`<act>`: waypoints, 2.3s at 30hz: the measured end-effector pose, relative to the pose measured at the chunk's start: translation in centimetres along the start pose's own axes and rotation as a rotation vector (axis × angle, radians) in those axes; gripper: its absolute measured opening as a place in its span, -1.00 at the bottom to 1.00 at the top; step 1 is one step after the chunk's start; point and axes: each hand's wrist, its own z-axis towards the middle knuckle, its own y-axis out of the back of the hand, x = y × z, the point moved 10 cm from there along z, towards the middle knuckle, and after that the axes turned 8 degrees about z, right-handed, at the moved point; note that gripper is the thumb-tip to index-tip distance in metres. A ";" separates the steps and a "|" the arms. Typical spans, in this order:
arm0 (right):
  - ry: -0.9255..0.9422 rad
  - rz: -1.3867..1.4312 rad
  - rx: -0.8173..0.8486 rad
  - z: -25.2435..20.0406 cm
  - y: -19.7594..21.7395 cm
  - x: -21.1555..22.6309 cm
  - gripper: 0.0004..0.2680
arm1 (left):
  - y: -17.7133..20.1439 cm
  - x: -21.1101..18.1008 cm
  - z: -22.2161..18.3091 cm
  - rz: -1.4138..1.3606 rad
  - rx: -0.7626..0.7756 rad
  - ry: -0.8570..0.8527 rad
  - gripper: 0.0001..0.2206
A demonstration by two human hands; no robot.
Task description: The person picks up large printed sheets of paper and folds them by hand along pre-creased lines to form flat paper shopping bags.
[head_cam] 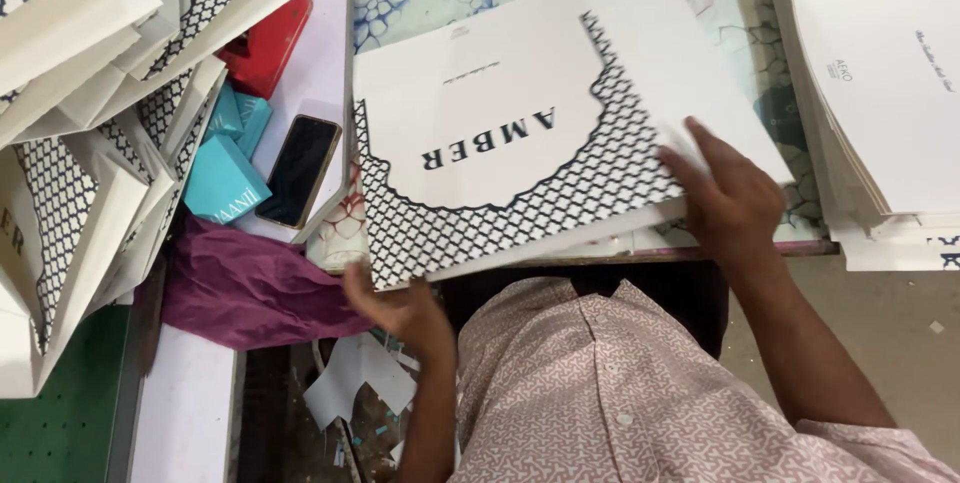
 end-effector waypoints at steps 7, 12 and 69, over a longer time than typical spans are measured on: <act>-0.175 0.319 -0.433 -0.1 7.2 -1.1 -0.73 | -1.6 0.5 -0.1 0.116 0.184 0.123 -0.45; -0.274 0.335 -0.240 -1.8 8.3 -4.1 -0.72 | -0.6 -1.1 4.6 0.642 0.403 -0.243 -0.62; -1.227 1.078 0.199 0.8 -5.2 -10.9 -0.72 | -9.5 6.3 7.4 -0.138 0.869 0.554 -0.19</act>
